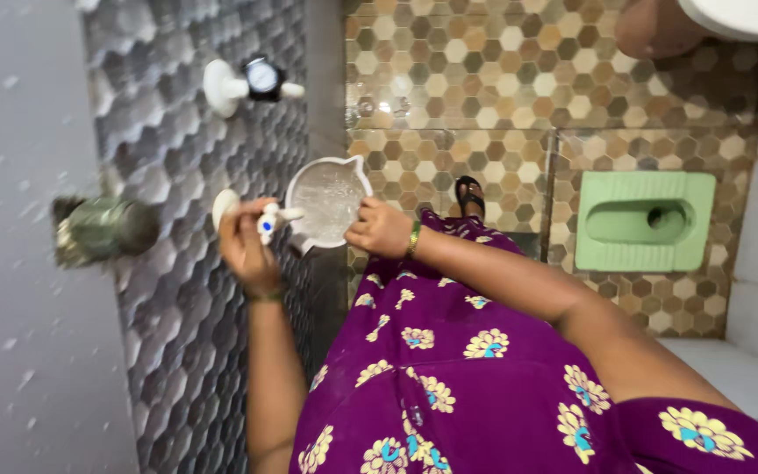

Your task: The person cleans a bathroom floor using a green scrub brush and water from a wall tap. They then fill a white plastic jug with water from the tap and pour it into a green squat toilet to flush it.

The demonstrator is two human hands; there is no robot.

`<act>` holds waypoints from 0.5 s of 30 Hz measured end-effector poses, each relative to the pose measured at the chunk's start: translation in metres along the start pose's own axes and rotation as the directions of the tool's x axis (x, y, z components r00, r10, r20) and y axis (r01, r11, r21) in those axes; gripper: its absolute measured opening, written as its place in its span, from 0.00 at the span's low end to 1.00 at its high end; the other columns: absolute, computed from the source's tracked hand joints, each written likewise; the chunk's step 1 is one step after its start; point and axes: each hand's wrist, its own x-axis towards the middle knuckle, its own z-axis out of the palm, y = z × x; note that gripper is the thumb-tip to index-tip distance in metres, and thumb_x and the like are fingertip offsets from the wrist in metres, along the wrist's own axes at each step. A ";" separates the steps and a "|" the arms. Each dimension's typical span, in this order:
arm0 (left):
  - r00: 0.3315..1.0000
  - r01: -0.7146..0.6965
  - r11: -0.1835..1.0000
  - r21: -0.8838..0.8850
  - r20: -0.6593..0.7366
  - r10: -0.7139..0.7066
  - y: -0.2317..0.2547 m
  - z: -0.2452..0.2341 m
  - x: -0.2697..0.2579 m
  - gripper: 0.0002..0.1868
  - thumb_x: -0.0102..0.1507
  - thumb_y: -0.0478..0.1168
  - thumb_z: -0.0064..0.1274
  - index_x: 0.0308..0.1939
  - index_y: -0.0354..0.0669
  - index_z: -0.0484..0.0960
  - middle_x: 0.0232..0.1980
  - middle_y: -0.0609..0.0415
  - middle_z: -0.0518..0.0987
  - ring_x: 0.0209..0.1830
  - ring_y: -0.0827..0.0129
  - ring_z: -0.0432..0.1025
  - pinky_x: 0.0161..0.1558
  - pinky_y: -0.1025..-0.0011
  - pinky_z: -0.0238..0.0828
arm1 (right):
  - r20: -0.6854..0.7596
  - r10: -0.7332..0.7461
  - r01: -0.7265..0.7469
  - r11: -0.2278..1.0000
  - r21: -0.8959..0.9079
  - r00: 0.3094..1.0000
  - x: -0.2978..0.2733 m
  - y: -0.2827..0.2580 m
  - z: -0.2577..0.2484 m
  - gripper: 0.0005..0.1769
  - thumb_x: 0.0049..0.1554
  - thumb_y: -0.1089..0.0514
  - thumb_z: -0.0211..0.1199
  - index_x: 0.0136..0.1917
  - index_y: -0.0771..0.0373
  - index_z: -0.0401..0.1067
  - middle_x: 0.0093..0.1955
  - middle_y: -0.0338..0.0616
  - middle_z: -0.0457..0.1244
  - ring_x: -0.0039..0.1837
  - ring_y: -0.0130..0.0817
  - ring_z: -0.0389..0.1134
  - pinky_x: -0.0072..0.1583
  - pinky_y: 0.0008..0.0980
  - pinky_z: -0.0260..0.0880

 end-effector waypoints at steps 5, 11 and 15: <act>0.957 -0.218 0.910 0.353 -0.106 0.271 0.012 0.021 -0.018 0.15 0.76 0.39 0.44 0.55 0.25 0.75 0.56 0.38 0.78 0.61 0.50 0.75 0.70 0.56 0.70 | 0.009 0.008 -0.008 0.999 0.035 1.000 -0.005 -0.004 0.005 0.08 0.50 0.54 0.62 0.42 0.58 0.74 0.35 0.33 0.63 0.42 0.33 0.64 0.52 0.36 0.64; 0.983 -0.126 0.979 0.161 -0.113 0.146 -0.006 0.013 -0.014 0.19 0.78 0.45 0.38 0.52 0.30 0.76 0.54 0.42 0.80 0.61 0.55 0.75 0.78 0.53 0.64 | -0.023 0.283 -0.271 0.937 0.220 0.959 -0.033 -0.005 0.013 0.09 0.46 0.58 0.66 0.42 0.58 0.75 0.36 0.35 0.66 0.43 0.37 0.66 0.53 0.38 0.64; 0.998 -0.060 0.991 0.122 0.024 0.058 0.001 -0.005 -0.006 0.20 0.79 0.49 0.38 0.50 0.32 0.74 0.52 0.44 0.81 0.61 0.56 0.76 0.79 0.53 0.60 | -0.066 0.626 -0.581 0.753 0.308 0.777 -0.092 -0.005 0.015 0.14 0.42 0.66 0.64 0.44 0.59 0.77 0.38 0.42 0.68 0.47 0.42 0.69 0.57 0.39 0.65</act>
